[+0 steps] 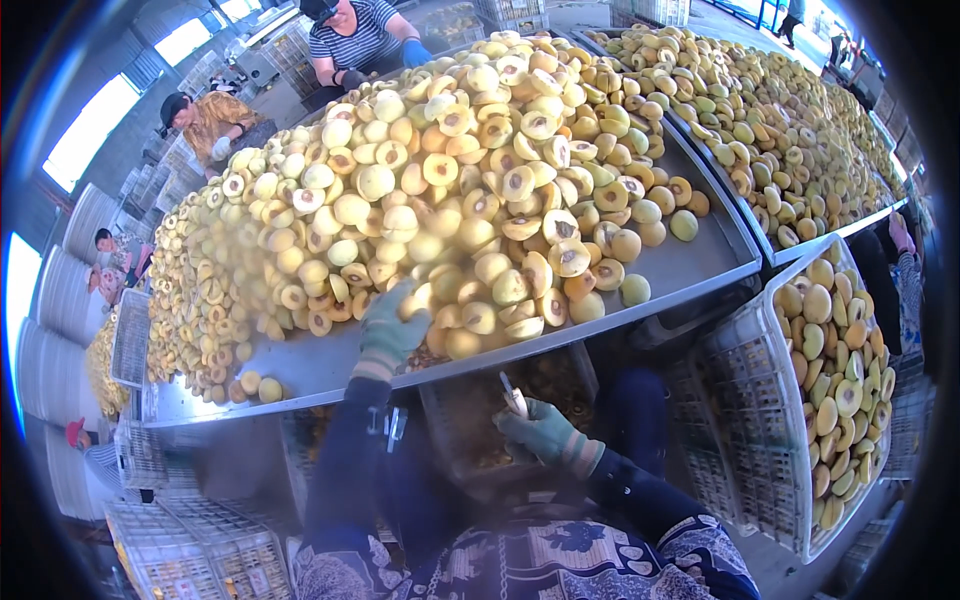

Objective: The person uses a handheld tool to core yellow apricots, removing the pits and placing the processed fruit halves into a plastic crate.

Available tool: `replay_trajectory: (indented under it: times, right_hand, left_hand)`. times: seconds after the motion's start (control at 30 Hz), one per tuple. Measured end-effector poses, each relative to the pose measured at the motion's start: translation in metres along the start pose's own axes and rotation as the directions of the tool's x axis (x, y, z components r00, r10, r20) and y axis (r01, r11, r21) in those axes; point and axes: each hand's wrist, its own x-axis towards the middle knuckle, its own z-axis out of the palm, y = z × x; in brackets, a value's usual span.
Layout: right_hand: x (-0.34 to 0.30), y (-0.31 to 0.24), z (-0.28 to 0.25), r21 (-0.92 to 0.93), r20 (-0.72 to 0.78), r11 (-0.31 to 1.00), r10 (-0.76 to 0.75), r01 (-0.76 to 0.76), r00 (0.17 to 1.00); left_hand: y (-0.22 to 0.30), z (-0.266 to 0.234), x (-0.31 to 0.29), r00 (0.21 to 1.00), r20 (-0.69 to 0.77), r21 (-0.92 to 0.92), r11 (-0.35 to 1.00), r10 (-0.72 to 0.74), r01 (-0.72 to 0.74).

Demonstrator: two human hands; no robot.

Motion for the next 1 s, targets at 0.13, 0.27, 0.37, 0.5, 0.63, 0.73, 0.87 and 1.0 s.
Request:
replay_trajectory:
  times: [0.13,0.27,0.37,0.5,0.63,0.73,0.87,1.0]
  right_hand:
    - [-0.009,-0.018,0.015,-0.086,-0.023,0.985,-0.154,0.151,0.988]
    - [-0.023,-0.036,0.037,-0.091,0.076,0.975,-0.194,0.201,0.978]
    - [-0.027,-0.022,0.031,-0.374,-0.002,0.894,-0.267,0.247,0.964]
    - [-0.033,-0.006,0.021,-0.556,-0.053,0.778,-0.383,0.292,0.922]
    - [-0.052,-0.017,0.029,-0.429,-0.029,0.847,-0.362,0.315,0.932]
    - [-0.060,-0.019,0.033,-0.369,-0.029,0.876,-0.347,0.312,0.938]
    - [-0.070,-0.032,0.029,-0.612,0.159,0.699,-0.349,0.369,0.924]
    - [-0.065,-0.021,0.018,-0.561,0.233,0.727,-0.321,0.396,0.918]
  left_hand:
    - [0.035,-0.012,-0.041,0.895,0.421,-0.905,-0.009,-0.146,0.425]
    - [0.093,-0.019,-0.083,0.879,0.450,-0.872,-0.292,-0.159,0.393]
    - [0.132,-0.019,-0.096,0.865,0.428,-0.902,-0.183,-0.262,0.391]
    - [0.155,-0.018,-0.107,0.891,0.349,-0.935,-0.043,-0.292,0.352]
    - [0.164,-0.019,-0.113,0.905,0.337,-0.931,0.052,-0.259,0.361]
    - [0.166,-0.014,-0.117,0.916,0.250,-0.946,0.123,-0.313,0.300]
    - [0.168,-0.022,-0.118,0.886,0.329,-0.915,0.124,-0.326,0.385]
    - [0.173,-0.028,-0.116,0.853,0.431,-0.860,0.153,-0.293,0.487]
